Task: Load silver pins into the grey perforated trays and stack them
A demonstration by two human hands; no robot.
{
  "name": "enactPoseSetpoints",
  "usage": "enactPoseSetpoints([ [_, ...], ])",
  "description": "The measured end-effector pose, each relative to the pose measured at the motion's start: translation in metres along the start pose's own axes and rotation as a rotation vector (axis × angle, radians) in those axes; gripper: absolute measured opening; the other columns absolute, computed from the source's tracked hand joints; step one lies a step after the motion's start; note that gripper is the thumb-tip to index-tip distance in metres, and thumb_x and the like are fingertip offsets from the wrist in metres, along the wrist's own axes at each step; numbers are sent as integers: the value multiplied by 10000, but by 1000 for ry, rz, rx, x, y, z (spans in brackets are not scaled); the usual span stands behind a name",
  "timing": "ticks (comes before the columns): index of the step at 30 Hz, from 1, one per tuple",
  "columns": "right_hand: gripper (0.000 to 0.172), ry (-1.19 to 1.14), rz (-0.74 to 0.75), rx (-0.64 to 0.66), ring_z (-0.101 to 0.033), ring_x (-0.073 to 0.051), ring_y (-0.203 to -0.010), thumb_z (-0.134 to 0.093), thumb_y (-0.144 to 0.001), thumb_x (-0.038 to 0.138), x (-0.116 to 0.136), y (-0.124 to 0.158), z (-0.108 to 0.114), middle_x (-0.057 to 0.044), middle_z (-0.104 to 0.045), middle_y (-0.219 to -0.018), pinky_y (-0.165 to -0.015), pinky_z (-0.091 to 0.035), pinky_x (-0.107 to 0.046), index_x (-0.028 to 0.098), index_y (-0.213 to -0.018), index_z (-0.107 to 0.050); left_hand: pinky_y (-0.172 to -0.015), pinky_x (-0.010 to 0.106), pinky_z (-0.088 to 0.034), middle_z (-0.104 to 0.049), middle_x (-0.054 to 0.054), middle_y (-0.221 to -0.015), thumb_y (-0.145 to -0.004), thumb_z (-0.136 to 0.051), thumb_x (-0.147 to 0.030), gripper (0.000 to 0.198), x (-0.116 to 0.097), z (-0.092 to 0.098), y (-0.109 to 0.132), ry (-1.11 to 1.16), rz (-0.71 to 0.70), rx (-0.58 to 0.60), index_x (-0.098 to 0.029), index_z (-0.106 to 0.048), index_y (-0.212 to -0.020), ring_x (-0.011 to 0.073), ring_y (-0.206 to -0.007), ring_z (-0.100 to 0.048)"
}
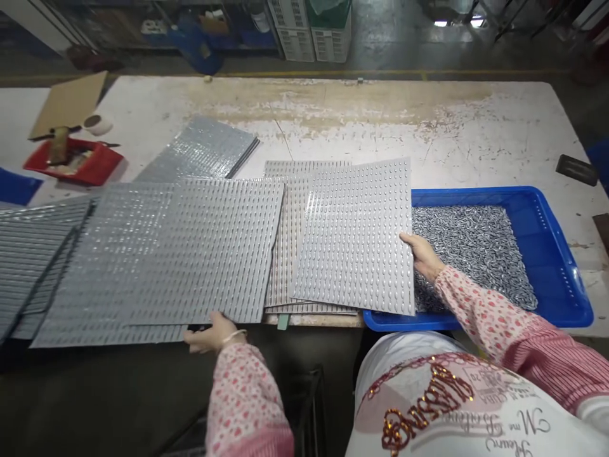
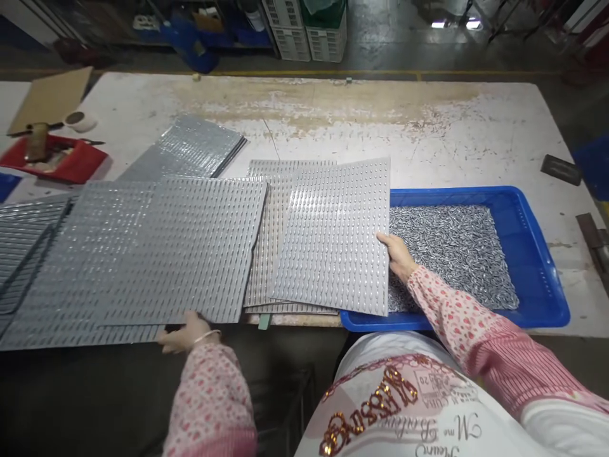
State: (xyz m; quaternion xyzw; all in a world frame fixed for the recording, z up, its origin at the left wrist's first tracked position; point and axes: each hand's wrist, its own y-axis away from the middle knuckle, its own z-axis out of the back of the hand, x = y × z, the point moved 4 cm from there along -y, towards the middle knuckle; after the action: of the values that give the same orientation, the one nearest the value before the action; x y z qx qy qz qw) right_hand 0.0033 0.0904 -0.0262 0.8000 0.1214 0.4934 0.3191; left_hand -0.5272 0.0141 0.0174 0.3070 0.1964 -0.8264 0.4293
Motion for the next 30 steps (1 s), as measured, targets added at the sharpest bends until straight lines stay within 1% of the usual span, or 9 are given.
enactPoseSetpoints([
  [2,239,13,8,-29,-646,-198,-641,-798,-609,325,2,6,19,-20,-709,-704,-601,-522,-303,190,-729,-641,-1091,578,-338,-418,193,-1286,-776,-539,-421,601,-1,-13,32,59,43,-44,-159,-345,-1282,353,-1250,-460],
  [5,259,39,21,-28,-652,-204,-647,-804,-602,344,2,11,41,-19,-710,-717,-591,-521,-303,198,-726,-630,-1010,447,-451,-553,149,-1190,-787,-551,-485,535,-22,-50,79,164,-65,248,-161,-479,-1206,259,-1087,-580],
  [8,261,49,19,-12,-657,-206,-643,-803,-616,344,2,9,52,-23,-703,-705,-597,-521,-307,199,-719,-612,-1015,456,-438,-590,164,-1155,-820,-508,-523,504,-53,-79,105,39,-259,506,-162,-552,-1169,274,-1078,-586],
  [11,232,36,10,17,-669,-211,-672,-780,-663,336,-1,3,55,-33,-706,-719,-644,-534,-322,204,-722,-599,-1036,509,-404,-591,203,-1121,-821,-483,-544,521,-76,-93,109,-168,-375,588,-135,-609,-1119,329,-1138,-556],
  [15,167,-28,-43,38,-687,-221,-738,-754,-714,300,-13,-5,56,-39,-724,-760,-698,-550,-336,211,-744,-616,-1033,536,-396,-632,215,-1077,-812,-448,-548,489,-89,-104,105,-247,-378,699,-138,-634,-1003,364,-1154,-560],
  [18,160,-88,-70,54,-688,-202,-728,-764,-711,266,-20,-10,61,-30,-732,-781,-699,-554,-316,195,-773,-635,-997,510,-442,-687,163,-955,-785,-468,-561,440,-91,-111,109,-135,-262,846,-167,-637,-882,343,-1057,-617],
  [20,180,-118,-48,75,-680,-174,-710,-775,-704,249,-16,-16,66,-16,-734,-801,-678,-543,-278,184,-816,-648,-987,472,-468,-706,126,-934,-741,-540,-582,447,-94,-113,112,6,-146,917,-175,-645,-893,316,-1049,-631],
  [25,170,-214,33,42,-644,-109,-681,-714,-795,252,26,-55,71,47,-727,-835,-638,-503,-211,210,-947,-651,-994,445,-481,-706,78,-867,-639,-672,-573,500,-104,-107,119,138,30,913,-167,-653,-931,290,-990,-657],
  [30,85,-160,46,48,-634,-136,-662,-718,-817,211,64,-105,58,13,-708,-718,-706,-524,-255,165,-845,-652,-829,370,-542,-704,44,-779,-571,-708,-566,562,-119,-96,126,118,52,789,-151,-652,-947,255,-844,-670],
])
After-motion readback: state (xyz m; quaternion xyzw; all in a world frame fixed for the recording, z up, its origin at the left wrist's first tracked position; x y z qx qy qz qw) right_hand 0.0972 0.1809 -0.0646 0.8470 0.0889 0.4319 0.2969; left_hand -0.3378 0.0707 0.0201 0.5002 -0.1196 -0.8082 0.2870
